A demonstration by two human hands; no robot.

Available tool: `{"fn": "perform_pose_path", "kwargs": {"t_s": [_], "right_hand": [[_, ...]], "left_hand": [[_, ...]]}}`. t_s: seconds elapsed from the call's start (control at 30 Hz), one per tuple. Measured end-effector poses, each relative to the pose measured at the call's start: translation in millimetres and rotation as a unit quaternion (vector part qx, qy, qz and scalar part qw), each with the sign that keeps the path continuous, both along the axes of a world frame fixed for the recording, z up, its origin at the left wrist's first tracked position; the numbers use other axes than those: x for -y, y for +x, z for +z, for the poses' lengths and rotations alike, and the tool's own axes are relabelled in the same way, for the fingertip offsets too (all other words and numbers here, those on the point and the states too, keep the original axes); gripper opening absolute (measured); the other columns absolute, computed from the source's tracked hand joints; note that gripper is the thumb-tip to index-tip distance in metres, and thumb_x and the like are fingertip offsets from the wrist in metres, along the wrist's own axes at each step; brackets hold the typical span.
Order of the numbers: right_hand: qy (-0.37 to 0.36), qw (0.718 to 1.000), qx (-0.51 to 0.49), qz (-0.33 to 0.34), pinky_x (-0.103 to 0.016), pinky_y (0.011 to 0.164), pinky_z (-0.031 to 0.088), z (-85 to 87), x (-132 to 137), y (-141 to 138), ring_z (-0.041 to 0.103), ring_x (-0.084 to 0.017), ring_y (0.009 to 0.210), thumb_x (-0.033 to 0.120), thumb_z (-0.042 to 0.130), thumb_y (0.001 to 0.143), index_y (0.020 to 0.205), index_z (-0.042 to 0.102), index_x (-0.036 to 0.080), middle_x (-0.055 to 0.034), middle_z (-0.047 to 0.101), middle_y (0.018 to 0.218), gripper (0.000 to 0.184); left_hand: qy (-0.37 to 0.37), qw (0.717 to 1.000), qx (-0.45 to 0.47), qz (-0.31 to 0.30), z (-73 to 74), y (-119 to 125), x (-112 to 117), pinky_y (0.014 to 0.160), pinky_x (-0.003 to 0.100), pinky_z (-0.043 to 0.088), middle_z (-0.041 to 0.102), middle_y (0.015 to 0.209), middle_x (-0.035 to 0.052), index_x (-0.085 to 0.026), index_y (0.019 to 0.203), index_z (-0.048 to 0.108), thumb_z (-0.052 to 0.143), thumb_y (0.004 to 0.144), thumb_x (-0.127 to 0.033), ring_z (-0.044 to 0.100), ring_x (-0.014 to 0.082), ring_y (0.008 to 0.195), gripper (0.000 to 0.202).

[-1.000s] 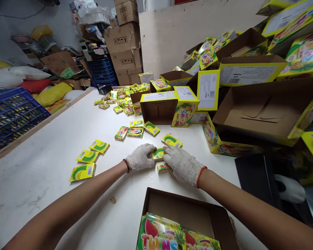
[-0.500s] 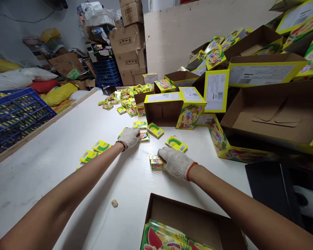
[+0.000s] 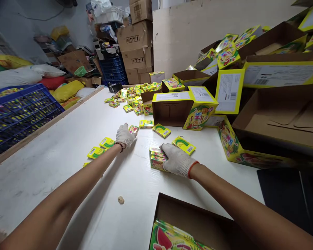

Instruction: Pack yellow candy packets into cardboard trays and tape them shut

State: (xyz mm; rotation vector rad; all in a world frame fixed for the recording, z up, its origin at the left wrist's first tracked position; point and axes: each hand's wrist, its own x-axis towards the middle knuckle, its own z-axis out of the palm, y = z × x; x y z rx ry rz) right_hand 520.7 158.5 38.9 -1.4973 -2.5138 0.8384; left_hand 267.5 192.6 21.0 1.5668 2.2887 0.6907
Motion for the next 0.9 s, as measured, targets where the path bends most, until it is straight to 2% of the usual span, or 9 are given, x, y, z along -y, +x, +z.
{"fn": "perform_pose_path", "kwargs": {"t_s": [0.13,0.23,0.33,0.47,0.6,0.7,0.77,0.83,0.9], "right_hand": [[-0.222,0.943,-0.214,-0.123,-0.04,0.078,0.056,3.0,-4.6,-10.9,0.069,-0.028,0.089,0.038,0.055,0.083,0.111,0.061,0.015,-0.0139,0.071,0.094,0.036],[-0.307,0.876,-0.356,-0.107,-0.044,0.078,0.057,9.5,-2.1,-18.8,0.069,-0.027,0.094,0.038,0.023,0.095,0.131,0.049,0.013,-0.0165,0.07,0.103,0.051],[-0.333,0.849,-0.399,-0.093,-0.048,0.077,0.056,17.7,0.7,-18.7,0.069,-0.029,0.095,0.037,0.014,0.096,0.141,0.04,0.013,-0.0179,0.069,0.108,0.057],[-0.224,0.929,-0.285,-0.074,-0.046,0.08,0.057,23.4,3.0,8.2,0.07,-0.029,0.091,0.047,0.026,0.095,0.137,0.047,0.013,-0.0165,0.071,0.103,0.058],[-0.051,0.995,-0.08,-0.024,-0.049,0.091,0.054,11.3,18.2,49.5,0.067,-0.033,0.1,0.044,0.07,0.073,0.138,0.05,0.014,-0.0168,0.07,0.111,0.074],[0.087,0.994,0.034,0.058,-0.051,0.107,0.044,-3.8,32.5,66.8,0.055,-0.037,0.124,0.037,0.067,0.075,0.143,0.049,0.009,-0.0236,0.058,0.133,0.076],[0.115,0.99,0.046,0.069,-0.048,0.109,0.042,-8.8,38.9,70.1,0.052,-0.036,0.128,0.035,0.065,0.078,0.148,0.045,0.008,-0.0245,0.053,0.138,0.078],[0.107,0.991,0.059,0.058,-0.047,0.105,0.046,-8.1,43.1,70.2,0.055,-0.036,0.122,0.037,0.065,0.079,0.149,0.045,0.01,-0.0233,0.054,0.134,0.078],[0.093,0.992,0.078,0.042,-0.048,0.099,0.049,-4.4,45.8,70.3,0.058,-0.036,0.114,0.043,0.065,0.08,0.15,0.046,0.012,-0.0226,0.055,0.129,0.078]], "left_hand": [[-0.035,0.998,0.059,0.012,-3.0,4.2,7.6,0.086,0.04,0.051,0.068,0.112,0.0189,-0.015,0.121,0.051,0.072,0.08,-0.035,0.066,0.0322,0.105,0.051],[-0.015,0.994,0.107,-0.015,-10.5,43.2,33.2,0.085,0.032,0.053,0.068,0.118,0.0144,-0.016,0.126,0.048,0.066,0.086,-0.041,0.066,0.0234,0.102,0.051],[0.035,0.982,0.174,-0.067,-18.6,80.2,63.2,0.095,0.032,0.052,0.065,0.126,0.0111,-0.018,0.129,0.05,0.062,0.086,-0.027,0.063,0.0207,0.111,0.046],[0.086,0.933,0.292,-0.19,-24.6,91.4,88.5,0.095,0.033,0.054,0.068,0.12,0.0085,-0.018,0.129,0.054,0.051,0.089,-0.021,0.065,0.019,0.105,0.04],[0.13,0.946,0.186,-0.23,-21.4,90.7,69.3,0.098,0.036,0.053,0.068,0.12,0.0108,-0.016,0.121,0.062,0.048,0.091,-0.019,0.065,0.0213,0.107,0.034],[0.129,0.92,0.038,-0.368,-12.5,114.3,29.3,0.114,0.038,0.041,0.062,0.135,0.0123,-0.016,0.125,0.062,0.049,0.086,-0.009,0.055,0.0228,0.127,0.042],[0.079,0.883,-0.052,-0.459,-5.2,137.7,1.0,0.119,0.045,0.032,0.048,0.15,0.0144,-0.017,0.137,0.055,0.056,0.081,-0.009,0.041,0.0281,0.141,0.056],[0.011,0.86,-0.114,-0.497,1.1,157.2,-22.7,0.118,0.055,0.027,0.042,0.154,0.016,-0.02,0.141,0.05,0.066,0.075,-0.012,0.032,0.036,0.146,0.069],[-0.041,0.856,-0.13,-0.499,4.4,166.4,-39.6,0.112,0.058,0.032,0.053,0.145,0.0158,-0.022,0.133,0.058,0.069,0.071,-0.014,0.042,0.0394,0.138,0.064]]}}
